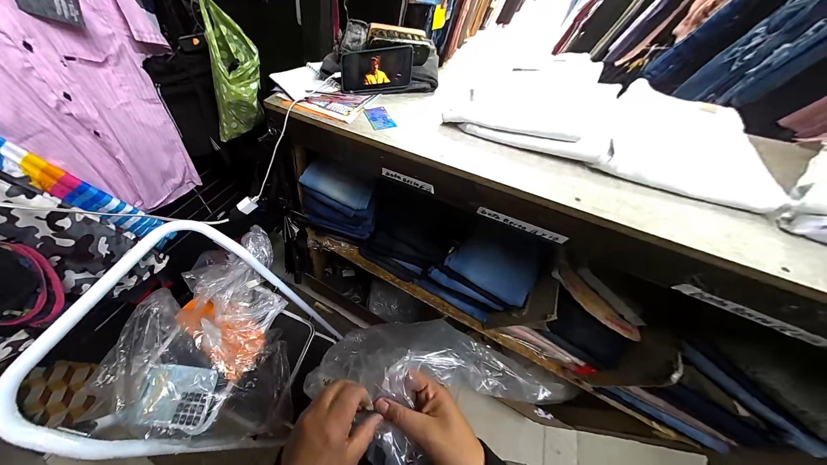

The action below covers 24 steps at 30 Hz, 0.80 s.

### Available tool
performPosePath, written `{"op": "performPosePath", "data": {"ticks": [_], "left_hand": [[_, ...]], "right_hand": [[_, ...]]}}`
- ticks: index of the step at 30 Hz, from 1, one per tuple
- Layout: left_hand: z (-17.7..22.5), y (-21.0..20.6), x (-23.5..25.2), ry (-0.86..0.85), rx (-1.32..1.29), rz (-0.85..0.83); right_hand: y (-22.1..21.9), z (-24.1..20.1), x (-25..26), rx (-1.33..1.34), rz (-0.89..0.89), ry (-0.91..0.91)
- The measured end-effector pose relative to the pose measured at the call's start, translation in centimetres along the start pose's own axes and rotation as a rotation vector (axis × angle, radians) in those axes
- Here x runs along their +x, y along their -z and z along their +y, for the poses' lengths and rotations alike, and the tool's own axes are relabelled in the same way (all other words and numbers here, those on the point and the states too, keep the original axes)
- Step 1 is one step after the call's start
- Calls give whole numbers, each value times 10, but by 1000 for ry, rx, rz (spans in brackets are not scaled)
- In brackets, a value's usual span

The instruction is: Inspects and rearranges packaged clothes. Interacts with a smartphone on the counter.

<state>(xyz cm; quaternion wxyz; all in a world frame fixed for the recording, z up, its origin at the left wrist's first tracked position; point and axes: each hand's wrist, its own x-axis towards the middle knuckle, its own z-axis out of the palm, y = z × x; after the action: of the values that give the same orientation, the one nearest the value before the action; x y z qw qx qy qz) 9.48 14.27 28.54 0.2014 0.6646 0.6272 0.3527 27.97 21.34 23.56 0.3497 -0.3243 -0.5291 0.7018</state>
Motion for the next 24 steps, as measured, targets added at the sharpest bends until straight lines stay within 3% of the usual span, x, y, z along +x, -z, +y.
{"op": "performPosePath", "data": {"ticks": [4,9,24], "left_hand": [[8,-2,-2,15,-7,-32],[19,4,-11,175,-43,-186],[30,-11,-22,240,87,-391]], "right_hand": [[3,5,-10,-27,34,-21],[0,14,-25,-56,33,-50],[-2,16,-56,-232,105,-243]]}}
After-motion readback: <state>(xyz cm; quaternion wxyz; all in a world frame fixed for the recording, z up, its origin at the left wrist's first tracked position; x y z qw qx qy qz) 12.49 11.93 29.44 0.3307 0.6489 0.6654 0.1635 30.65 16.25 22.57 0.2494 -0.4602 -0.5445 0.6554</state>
